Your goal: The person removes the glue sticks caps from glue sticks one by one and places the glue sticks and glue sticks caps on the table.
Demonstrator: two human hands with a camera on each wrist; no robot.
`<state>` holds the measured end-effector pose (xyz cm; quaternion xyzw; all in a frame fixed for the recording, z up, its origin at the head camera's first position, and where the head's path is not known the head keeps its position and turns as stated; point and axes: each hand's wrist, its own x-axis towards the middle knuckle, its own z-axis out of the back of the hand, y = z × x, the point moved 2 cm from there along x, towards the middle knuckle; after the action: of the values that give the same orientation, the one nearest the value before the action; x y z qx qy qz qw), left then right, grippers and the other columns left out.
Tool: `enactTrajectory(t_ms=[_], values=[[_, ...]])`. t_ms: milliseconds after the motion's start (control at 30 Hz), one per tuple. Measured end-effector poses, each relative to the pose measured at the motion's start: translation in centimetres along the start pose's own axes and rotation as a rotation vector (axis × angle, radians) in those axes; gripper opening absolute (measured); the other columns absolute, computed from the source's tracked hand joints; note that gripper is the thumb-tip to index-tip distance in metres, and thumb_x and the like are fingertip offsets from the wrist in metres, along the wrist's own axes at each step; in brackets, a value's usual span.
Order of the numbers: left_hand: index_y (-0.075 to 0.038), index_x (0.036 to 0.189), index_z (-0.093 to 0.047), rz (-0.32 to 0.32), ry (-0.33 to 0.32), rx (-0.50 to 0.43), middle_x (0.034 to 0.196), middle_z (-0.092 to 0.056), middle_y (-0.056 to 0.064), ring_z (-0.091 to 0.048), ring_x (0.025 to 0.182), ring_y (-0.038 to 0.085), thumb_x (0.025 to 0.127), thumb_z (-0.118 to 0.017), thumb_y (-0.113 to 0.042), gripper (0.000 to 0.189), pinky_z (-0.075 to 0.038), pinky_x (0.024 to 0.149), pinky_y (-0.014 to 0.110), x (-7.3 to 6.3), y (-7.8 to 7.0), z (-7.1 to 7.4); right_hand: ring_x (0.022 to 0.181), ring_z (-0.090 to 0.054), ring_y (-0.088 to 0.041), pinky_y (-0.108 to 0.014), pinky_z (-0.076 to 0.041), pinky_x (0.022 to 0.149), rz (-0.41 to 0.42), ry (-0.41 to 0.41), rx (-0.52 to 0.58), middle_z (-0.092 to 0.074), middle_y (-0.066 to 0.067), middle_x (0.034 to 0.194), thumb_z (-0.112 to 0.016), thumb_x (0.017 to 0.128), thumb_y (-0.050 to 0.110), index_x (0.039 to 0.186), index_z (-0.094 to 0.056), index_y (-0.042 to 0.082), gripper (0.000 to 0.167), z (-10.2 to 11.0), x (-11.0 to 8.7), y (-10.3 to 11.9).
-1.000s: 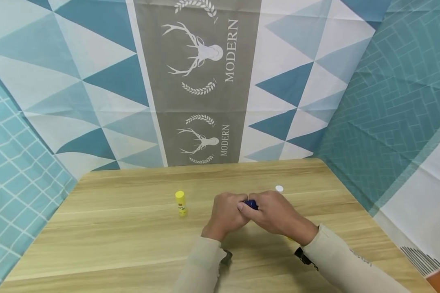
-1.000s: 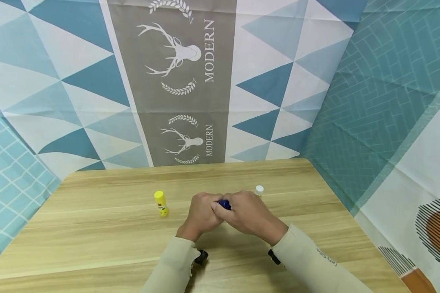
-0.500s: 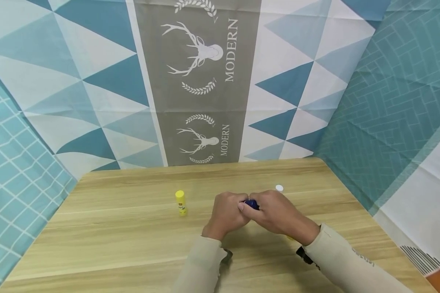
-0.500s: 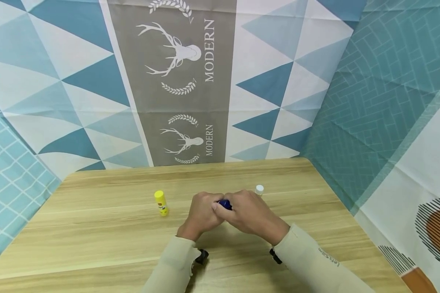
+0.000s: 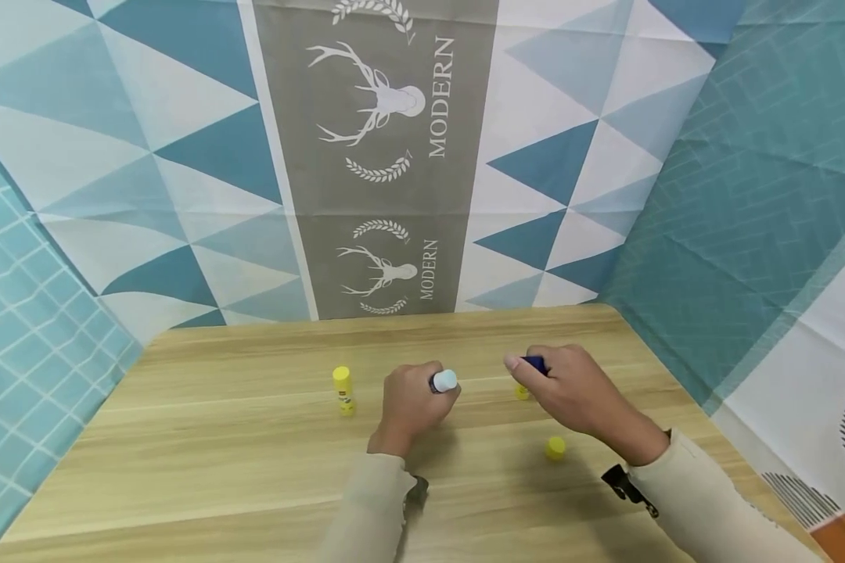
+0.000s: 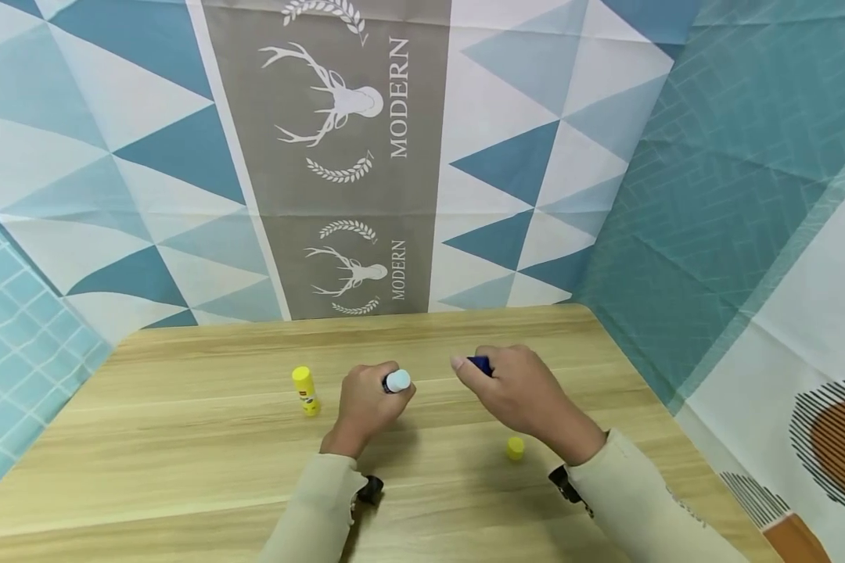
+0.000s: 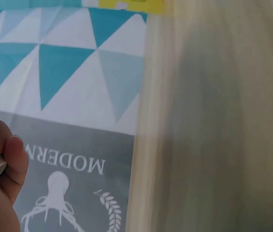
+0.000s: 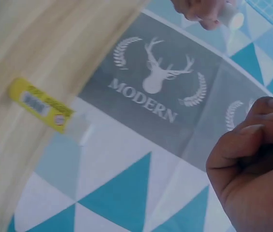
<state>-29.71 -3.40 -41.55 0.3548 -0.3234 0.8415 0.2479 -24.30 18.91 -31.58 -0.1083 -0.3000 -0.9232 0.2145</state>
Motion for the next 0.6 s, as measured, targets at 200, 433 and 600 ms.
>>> enactTrajectory(t_ms=[200,433,600], values=[[-0.021,0.055,-0.038,-0.024,0.021,-0.023,0.052,-0.025,-0.015,-0.021,0.047,0.001,0.066,-0.072,-0.018,0.035,-0.018,0.042,0.019,-0.1,-0.4,-0.7,0.043,-0.030,-0.011,-0.029,-0.030,0.046,-0.032,0.028,-0.005,-0.034,0.007,0.051,-0.051,0.100,0.052,0.060,-0.043,0.018,0.053,-0.7,0.0,-1.0],[-0.021,0.055,-0.037,-0.061,0.022,-0.020,0.052,-0.024,-0.014,-0.020,0.047,0.000,0.066,-0.072,-0.017,0.037,-0.017,0.043,0.019,-0.2,-0.8,-1.1,0.044,-0.027,-0.010,-0.028,-0.028,0.047,-0.037,0.044,0.012,-0.031,0.008,0.051,-0.054,0.099,0.053,0.060,-0.041,0.019,0.054,-1.2,-0.1,-1.3],[-0.021,0.055,-0.038,-0.069,0.035,-0.018,0.052,-0.025,-0.014,-0.021,0.047,0.001,0.067,-0.073,-0.018,0.036,-0.018,0.043,0.019,-0.2,-1.1,-1.3,0.045,-0.030,-0.010,-0.029,-0.031,0.048,-0.038,0.050,0.007,-0.034,0.007,0.053,-0.054,0.098,0.054,0.060,-0.042,0.019,0.053,-1.7,-0.3,-1.5]])
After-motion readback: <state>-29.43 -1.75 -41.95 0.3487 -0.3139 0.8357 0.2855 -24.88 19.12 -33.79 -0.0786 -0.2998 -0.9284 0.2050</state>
